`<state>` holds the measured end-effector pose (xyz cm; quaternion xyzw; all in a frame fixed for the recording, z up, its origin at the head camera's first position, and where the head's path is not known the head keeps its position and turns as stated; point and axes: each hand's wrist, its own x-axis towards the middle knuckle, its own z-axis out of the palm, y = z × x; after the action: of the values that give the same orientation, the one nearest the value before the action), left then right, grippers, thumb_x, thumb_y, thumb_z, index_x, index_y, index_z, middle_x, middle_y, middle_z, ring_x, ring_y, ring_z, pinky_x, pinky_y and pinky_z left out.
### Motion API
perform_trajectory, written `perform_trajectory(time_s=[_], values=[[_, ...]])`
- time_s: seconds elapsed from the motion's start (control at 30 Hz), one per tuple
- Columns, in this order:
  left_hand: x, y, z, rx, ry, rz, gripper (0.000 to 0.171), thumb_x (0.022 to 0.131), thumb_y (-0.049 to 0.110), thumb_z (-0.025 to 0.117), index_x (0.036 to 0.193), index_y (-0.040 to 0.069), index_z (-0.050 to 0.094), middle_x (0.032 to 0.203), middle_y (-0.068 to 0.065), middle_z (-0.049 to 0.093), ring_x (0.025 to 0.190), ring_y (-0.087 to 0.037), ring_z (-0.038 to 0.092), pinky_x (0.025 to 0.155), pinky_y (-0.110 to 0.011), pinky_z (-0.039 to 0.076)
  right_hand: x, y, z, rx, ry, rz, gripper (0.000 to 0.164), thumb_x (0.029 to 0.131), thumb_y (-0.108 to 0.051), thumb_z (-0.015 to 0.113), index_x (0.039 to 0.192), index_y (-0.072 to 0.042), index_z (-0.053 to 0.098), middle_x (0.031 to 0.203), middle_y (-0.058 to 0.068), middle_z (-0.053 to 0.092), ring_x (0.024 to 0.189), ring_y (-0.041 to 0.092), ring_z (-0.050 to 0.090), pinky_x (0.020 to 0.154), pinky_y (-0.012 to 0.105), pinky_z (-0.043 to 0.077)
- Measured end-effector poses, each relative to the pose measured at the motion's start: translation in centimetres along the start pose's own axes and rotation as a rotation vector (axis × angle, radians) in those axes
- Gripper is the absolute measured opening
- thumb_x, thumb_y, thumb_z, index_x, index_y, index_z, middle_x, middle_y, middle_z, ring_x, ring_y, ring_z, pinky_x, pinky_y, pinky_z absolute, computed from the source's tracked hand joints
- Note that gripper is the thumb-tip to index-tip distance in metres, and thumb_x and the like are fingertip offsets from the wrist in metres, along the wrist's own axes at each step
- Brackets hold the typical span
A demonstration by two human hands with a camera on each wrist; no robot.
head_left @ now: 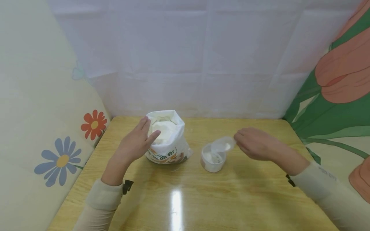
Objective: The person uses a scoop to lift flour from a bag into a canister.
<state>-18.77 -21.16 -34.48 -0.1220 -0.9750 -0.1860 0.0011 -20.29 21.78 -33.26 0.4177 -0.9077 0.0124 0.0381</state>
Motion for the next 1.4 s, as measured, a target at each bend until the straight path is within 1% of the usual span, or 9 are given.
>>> perform_trajectory(time_s=[0.1,0.27,0.4,0.53,0.73,1.03,1.1,1.23,1.4], values=[[0.0,0.0,0.0,-0.001,0.007,0.003,0.092,0.103,0.067,0.021,0.16,-0.005,0.01,0.169,-0.02,0.004,0.155,-0.037,0.009,0.124,-0.055,0.019,-0.5,0.5,0.6,0.037,0.032,0.018,0.012,0.099,-0.007,0.055,0.09,-0.014,0.058,0.079,-0.007,0.05,0.073,0.011,0.049,0.067,0.037,0.047],[-0.1,0.1,0.0,0.0,0.009,0.006,0.093,0.103,0.067,0.021,0.16,-0.005,0.011,0.169,-0.02,0.005,0.155,-0.037,0.01,0.123,-0.056,0.02,-1.1,1.0,1.1,0.132,0.026,0.064,0.011,0.102,-0.007,0.053,0.097,-0.012,0.061,0.084,-0.008,0.053,0.079,0.01,0.051,0.071,0.038,0.049],[-0.2,0.1,-0.1,-0.01,0.003,0.008,0.091,0.104,0.066,0.021,0.16,-0.005,0.01,0.169,-0.019,0.005,0.155,-0.036,0.009,0.124,-0.055,0.019,-1.2,1.2,1.2,0.184,0.038,0.076,0.012,0.104,-0.008,0.052,0.102,-0.009,0.063,0.089,-0.006,0.058,0.084,0.013,0.056,0.074,0.041,0.05],[-0.2,0.1,0.0,-0.021,-0.002,0.017,0.09,0.104,0.065,0.021,0.16,-0.005,0.009,0.169,-0.019,0.004,0.156,-0.035,0.008,0.124,-0.055,0.017,-1.0,1.2,0.7,0.201,0.063,0.086,0.012,0.104,-0.008,0.052,0.104,-0.008,0.064,0.091,-0.004,0.06,0.085,0.015,0.058,0.075,0.043,0.051],[-0.2,0.0,0.1,-0.021,0.003,0.024,0.088,0.105,0.064,0.02,0.16,-0.004,0.009,0.169,-0.019,0.004,0.156,-0.036,0.008,0.124,-0.054,0.017,0.0,0.7,-1.0,0.196,0.09,0.087,0.014,0.105,-0.008,0.049,0.107,-0.005,0.062,0.091,-0.002,0.059,0.084,0.015,0.056,0.074,0.042,0.05],[0.0,-0.1,0.1,-0.007,0.02,0.025,0.088,0.105,0.064,0.02,0.16,-0.003,0.01,0.169,-0.02,0.005,0.155,-0.037,0.01,0.123,-0.055,0.019,2.4,0.2,-3.1,0.186,0.153,0.068,0.016,0.106,-0.007,0.046,0.107,-0.003,0.061,0.089,0.003,0.059,0.084,0.021,0.056,0.077,0.043,0.05],[0.1,-0.1,0.1,-0.003,0.022,0.027,0.088,0.105,0.064,0.019,0.16,-0.003,0.01,0.169,-0.02,0.005,0.155,-0.038,0.01,0.124,-0.055,0.019,3.0,0.1,-3.4,0.193,0.154,0.059,0.017,0.106,-0.008,0.046,0.109,-0.001,0.061,0.093,0.006,0.062,0.088,0.023,0.059,0.081,0.045,0.052],[0.0,-0.1,0.0,0.004,0.02,0.02,0.089,0.104,0.065,0.019,0.16,-0.004,0.009,0.169,-0.02,0.004,0.155,-0.038,0.01,0.123,-0.055,0.019,4.0,-0.2,-3.9,0.198,0.142,0.043,0.022,0.106,-0.009,0.045,0.117,0.002,0.061,0.105,0.013,0.066,0.101,0.03,0.063,0.091,0.051,0.053],[-0.2,0.0,0.1,0.009,0.006,0.013,0.09,0.104,0.066,0.019,0.16,-0.004,0.008,0.169,-0.019,0.003,0.155,-0.039,0.01,0.123,-0.056,0.019,4.9,-0.6,-4.2,0.192,0.134,0.026,0.023,0.107,-0.01,0.044,0.118,0.002,0.06,0.105,0.012,0.065,0.1,0.029,0.062,0.09,0.05,0.053]])
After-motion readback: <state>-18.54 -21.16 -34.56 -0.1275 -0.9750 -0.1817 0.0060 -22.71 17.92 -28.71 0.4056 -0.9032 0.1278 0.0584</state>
